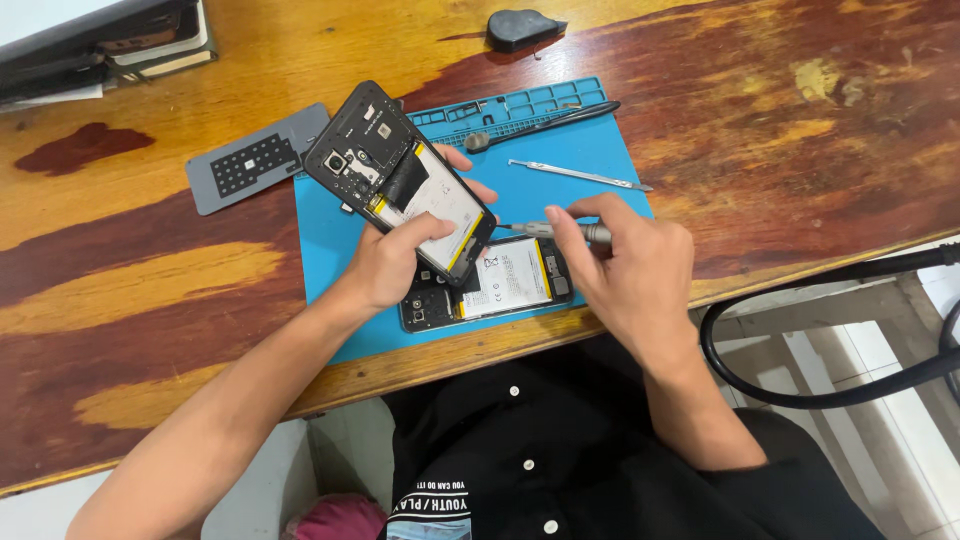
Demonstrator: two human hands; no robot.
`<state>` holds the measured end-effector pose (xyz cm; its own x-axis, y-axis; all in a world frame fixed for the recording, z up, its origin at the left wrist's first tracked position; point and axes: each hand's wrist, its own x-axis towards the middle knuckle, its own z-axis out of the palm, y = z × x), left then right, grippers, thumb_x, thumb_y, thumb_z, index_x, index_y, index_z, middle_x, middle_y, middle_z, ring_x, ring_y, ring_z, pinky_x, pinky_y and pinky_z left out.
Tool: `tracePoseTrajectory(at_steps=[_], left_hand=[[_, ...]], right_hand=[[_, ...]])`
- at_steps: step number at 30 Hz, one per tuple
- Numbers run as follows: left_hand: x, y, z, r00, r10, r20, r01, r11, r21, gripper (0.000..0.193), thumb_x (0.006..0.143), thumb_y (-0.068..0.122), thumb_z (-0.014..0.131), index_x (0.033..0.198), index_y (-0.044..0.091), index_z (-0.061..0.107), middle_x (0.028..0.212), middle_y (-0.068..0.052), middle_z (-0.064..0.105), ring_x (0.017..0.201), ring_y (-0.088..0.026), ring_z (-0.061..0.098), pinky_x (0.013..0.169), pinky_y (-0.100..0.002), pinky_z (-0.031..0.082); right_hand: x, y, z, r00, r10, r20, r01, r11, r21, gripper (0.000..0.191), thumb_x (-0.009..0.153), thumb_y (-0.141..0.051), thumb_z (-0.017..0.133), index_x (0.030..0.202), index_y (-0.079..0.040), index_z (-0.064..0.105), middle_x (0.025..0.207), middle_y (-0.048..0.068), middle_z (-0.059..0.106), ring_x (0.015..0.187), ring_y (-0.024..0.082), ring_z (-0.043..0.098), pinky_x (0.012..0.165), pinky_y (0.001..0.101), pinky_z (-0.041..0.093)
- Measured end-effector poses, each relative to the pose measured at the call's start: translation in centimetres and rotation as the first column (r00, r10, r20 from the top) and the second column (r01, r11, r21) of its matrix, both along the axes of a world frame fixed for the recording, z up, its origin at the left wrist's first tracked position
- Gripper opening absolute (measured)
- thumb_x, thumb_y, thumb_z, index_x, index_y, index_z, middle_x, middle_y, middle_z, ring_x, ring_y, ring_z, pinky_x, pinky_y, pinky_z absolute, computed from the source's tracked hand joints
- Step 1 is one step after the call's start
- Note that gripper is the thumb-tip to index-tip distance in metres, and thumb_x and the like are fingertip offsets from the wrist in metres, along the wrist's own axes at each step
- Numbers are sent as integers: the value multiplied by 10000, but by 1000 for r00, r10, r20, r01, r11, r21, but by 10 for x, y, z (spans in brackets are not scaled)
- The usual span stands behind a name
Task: The person repairs a disassembled smartphone at a workbench, holding the phone chassis in one hand while using a precision screwdriver to remove and tighten small screws. They reposition the phone repeatedly, work on the second phone body lying on the mat, and use tweezers to handle small components.
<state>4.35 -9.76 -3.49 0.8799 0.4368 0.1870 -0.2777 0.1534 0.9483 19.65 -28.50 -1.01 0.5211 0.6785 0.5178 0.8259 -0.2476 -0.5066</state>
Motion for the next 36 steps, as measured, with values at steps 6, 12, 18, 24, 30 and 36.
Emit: tracePoseTrajectory(at_steps=[6, 12, 18, 24, 30, 36], left_hand=[[0, 0, 1, 1000, 11, -11, -12, 999, -39, 523, 839, 7, 487, 1359, 37, 440, 1215, -200, 686, 1014, -247, 711, 905, -383, 609], [0, 0, 3, 999, 32, 16, -31, 999, -6, 527, 847, -7, 494, 1370, 34, 444, 1227, -210, 678, 1065, -236, 699, 939, -378, 611], [1, 0, 1, 999, 38, 36, -40, 997, 64, 521, 869, -5, 500, 1386, 33, 449, 1250, -226, 684, 1134, -237, 694, 998, -378, 595], [0, 0, 1, 1000, 12, -9, -13, 999, -41, 524, 851, 1, 496, 1371, 46, 441, 1233, -210, 677, 1011, -249, 719, 885, -391, 625], [0, 1, 2, 1000, 13, -28, -14, 998, -57, 524, 840, 4, 495, 1359, 52, 442, 1201, -203, 679, 924, -260, 722, 833, -383, 619], [1, 4, 0, 998, 58, -19, -58, 998, 15, 519, 840, 6, 491, 1357, 46, 461, 1222, -206, 687, 1058, -224, 687, 928, -365, 593]], right_hand=[[5, -9, 17, 995, 99, 6, -97, 982, -164, 457, 831, -336, 890, 1128, -19, 748, 907, 193, 758, 719, 293, 740, 603, 378, 547], [9, -6, 14, 984, 159, -85, -169, 978, -119, 601, 755, -303, 889, 1215, 30, 694, 991, 228, 741, 726, 310, 739, 634, 376, 578], [11, -7, 11, 964, 243, -107, -249, 967, -45, 330, 861, -150, 837, 1145, -12, 741, 879, 145, 723, 631, 239, 651, 578, 319, 523], [12, -7, 7, 964, 243, -105, -242, 970, 24, 219, 879, -120, 844, 1036, -14, 734, 846, 115, 705, 626, 184, 637, 556, 301, 488], [15, -10, 6, 968, 234, -89, -230, 972, 48, 216, 887, -119, 841, 1049, -23, 736, 833, 95, 706, 620, 143, 621, 560, 274, 468], [32, -26, 3, 972, 170, -162, -171, 985, 7, 187, 922, -81, 817, 1085, -22, 746, 711, 41, 636, 595, 89, 515, 538, 246, 402]])
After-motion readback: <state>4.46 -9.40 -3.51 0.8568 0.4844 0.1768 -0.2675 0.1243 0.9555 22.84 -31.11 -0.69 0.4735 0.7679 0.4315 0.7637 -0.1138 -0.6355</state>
